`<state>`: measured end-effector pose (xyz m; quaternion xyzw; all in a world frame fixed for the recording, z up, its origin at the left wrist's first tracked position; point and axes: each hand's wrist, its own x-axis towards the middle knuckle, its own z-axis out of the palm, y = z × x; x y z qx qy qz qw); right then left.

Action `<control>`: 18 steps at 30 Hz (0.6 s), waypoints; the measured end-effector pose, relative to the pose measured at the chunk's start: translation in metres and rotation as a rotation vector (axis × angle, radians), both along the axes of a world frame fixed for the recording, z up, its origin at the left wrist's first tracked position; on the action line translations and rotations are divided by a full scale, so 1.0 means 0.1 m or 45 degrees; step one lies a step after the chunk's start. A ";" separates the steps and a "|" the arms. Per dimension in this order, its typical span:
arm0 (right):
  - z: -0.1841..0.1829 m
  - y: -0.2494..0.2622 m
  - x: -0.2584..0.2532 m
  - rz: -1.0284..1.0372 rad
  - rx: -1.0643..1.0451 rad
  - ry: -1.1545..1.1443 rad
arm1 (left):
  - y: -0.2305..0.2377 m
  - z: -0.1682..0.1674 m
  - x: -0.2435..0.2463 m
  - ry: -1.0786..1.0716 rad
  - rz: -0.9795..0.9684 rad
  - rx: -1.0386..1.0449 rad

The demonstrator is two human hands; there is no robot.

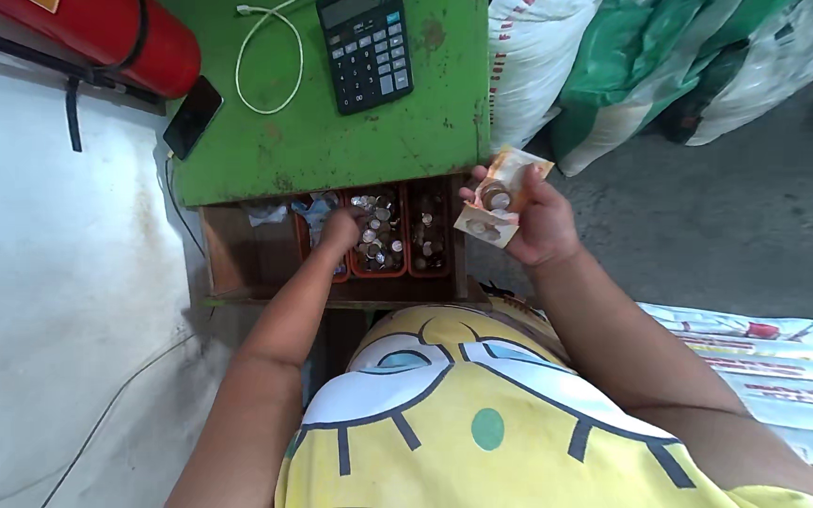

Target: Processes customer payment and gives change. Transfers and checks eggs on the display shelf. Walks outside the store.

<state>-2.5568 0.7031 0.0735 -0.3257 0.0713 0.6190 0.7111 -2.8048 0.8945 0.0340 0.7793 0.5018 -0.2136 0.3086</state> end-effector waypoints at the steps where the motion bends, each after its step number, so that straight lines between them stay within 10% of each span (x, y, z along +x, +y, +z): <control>1: 0.00 -0.01 0.04 -0.032 0.004 -0.013 | -0.02 -0.08 0.03 0.002 -0.057 -0.007; 11: -0.03 -0.17 0.25 -0.221 0.066 0.003 | -0.10 -0.31 0.24 0.140 -0.046 -0.144; 18: -0.05 -0.41 0.33 -0.288 0.102 -0.053 | -0.12 0.02 0.19 -0.511 0.617 -0.591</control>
